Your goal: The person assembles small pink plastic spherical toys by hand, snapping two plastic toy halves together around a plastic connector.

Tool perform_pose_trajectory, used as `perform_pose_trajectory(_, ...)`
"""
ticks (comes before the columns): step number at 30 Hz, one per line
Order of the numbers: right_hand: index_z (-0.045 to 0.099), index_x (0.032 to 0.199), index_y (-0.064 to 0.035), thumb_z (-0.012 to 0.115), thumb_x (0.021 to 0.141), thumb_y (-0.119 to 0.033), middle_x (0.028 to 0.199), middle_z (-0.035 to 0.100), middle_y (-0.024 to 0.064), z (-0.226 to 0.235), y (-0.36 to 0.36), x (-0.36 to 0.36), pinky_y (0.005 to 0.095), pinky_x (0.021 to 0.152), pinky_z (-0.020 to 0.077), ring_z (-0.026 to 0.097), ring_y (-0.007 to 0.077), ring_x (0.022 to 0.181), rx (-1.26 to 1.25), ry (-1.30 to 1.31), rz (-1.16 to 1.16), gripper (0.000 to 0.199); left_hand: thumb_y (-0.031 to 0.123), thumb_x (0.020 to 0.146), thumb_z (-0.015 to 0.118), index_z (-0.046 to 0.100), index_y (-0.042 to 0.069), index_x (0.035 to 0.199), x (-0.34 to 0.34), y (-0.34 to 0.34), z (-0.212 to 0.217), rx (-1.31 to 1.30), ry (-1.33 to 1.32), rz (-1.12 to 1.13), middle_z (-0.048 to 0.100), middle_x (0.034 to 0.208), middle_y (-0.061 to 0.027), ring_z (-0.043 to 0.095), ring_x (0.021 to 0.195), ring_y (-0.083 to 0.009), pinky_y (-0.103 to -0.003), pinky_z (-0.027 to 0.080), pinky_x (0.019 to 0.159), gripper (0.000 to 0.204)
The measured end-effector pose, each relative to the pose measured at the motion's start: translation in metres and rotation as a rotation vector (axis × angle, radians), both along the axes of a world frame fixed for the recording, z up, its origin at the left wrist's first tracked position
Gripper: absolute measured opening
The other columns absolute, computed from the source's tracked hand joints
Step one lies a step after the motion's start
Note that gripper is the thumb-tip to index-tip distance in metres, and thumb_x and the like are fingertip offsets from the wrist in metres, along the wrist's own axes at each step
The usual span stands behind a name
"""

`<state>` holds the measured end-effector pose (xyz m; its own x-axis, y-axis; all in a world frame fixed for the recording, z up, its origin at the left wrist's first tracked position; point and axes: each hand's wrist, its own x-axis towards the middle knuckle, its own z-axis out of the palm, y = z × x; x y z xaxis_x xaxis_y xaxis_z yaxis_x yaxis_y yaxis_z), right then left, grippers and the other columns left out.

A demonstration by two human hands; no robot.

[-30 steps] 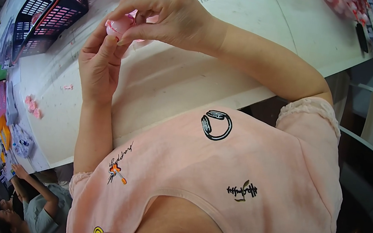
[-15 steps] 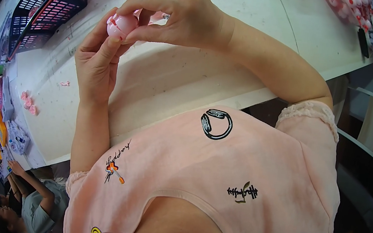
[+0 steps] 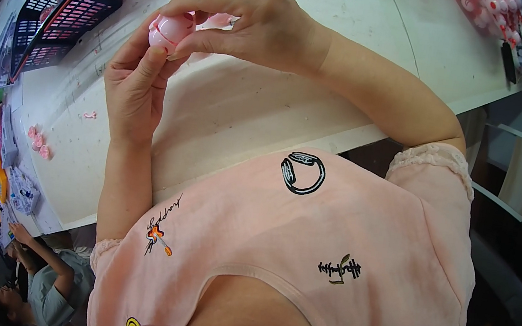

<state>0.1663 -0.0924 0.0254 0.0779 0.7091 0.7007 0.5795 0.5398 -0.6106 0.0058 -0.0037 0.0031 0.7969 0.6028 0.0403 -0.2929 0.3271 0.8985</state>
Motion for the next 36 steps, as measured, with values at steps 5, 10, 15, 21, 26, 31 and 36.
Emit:
perform_pose_trajectory(5,0.061,0.099,0.0004,0.074,0.067,-0.006,0.095,0.061,0.0136,-0.008,0.007,0.017,0.0275,0.067,0.0512,0.062,0.0231,0.079,0.173,-0.524,-0.041,0.035,0.008,0.08,0.062,0.05,-0.005,0.117,-0.001,-0.001,0.002,-0.037,-0.019,0.004,0.055,0.112,-0.0141,0.057,0.1,-0.022,-0.034,0.049,0.085,0.041)
perform_pose_trajectory(10,0.062,0.098,-0.0005,0.073,0.067,-0.003,0.095,0.063,0.0102,-0.014,-0.003,0.0,0.0264,0.071,0.0489,0.061,0.0189,0.085,-0.034,0.028,0.019,0.033,0.009,0.08,0.063,0.05,-0.005,0.116,-0.002,0.0,0.001,-0.062,-0.044,0.009,0.056,0.111,-0.0136,0.057,0.099,-0.022,-0.035,0.05,0.085,0.041)
perform_pose_trajectory(15,0.062,0.099,-0.0019,0.074,0.064,-0.004,0.099,0.063,0.0096,-0.017,-0.002,-0.001,0.0261,0.071,0.0481,0.061,0.0186,0.085,-0.033,0.028,0.017,0.037,0.007,0.079,0.063,0.051,-0.004,0.116,-0.003,0.001,-0.001,-0.02,-0.057,0.009,0.056,0.112,-0.0131,0.057,0.098,-0.0203,-0.032,0.05,0.084,0.041)
perform_pose_trajectory(21,0.063,0.099,-0.0036,0.074,0.063,-0.004,0.098,0.063,0.0094,-0.014,-0.004,-0.004,0.0261,0.071,0.0484,0.06,0.018,0.085,-0.109,0.039,0.008,0.037,0.003,0.078,0.062,0.051,-0.004,0.116,-0.004,-0.001,-0.001,0.014,-0.009,0.015,0.056,0.112,-0.012,0.057,0.097,-0.017,-0.028,0.048,0.084,0.04)
perform_pose_trajectory(26,0.064,0.095,-0.003,0.074,0.063,-0.004,0.093,0.062,0.0103,-0.01,0.002,-0.003,0.0282,0.068,0.0502,0.061,0.02,0.081,-0.012,0.052,0.021,0.033,0.001,0.078,0.062,0.049,-0.003,0.119,-0.004,0.0,0.0,0.067,0.037,0.03,0.057,0.112,-0.012,0.057,0.098,-0.0163,-0.027,0.047,0.084,0.043)
perform_pose_trajectory(31,0.064,0.094,-0.003,0.076,0.061,-0.002,0.095,0.06,0.0076,-0.016,0.001,0.001,0.0276,0.073,0.0503,0.059,0.0192,0.086,-0.076,0.069,0.088,0.035,0.002,0.077,0.063,0.051,-0.003,0.115,-0.002,0.003,0.0,0.011,0.003,-0.021,0.058,0.108,-0.0118,0.056,0.098,-0.0171,-0.029,0.044,0.087,0.04)
perform_pose_trajectory(36,0.066,0.093,-0.0076,0.078,0.061,-0.01,0.089,0.058,0.0062,-0.024,0.003,0.0,0.0289,0.072,0.0471,0.055,0.0197,0.084,-0.066,0.114,0.072,0.034,0.005,0.076,0.064,0.049,-0.001,0.11,-0.004,-0.003,-0.001,-0.112,0.064,0.001,0.055,0.105,-0.0094,0.055,0.097,-0.0192,-0.031,0.044,0.087,0.038)
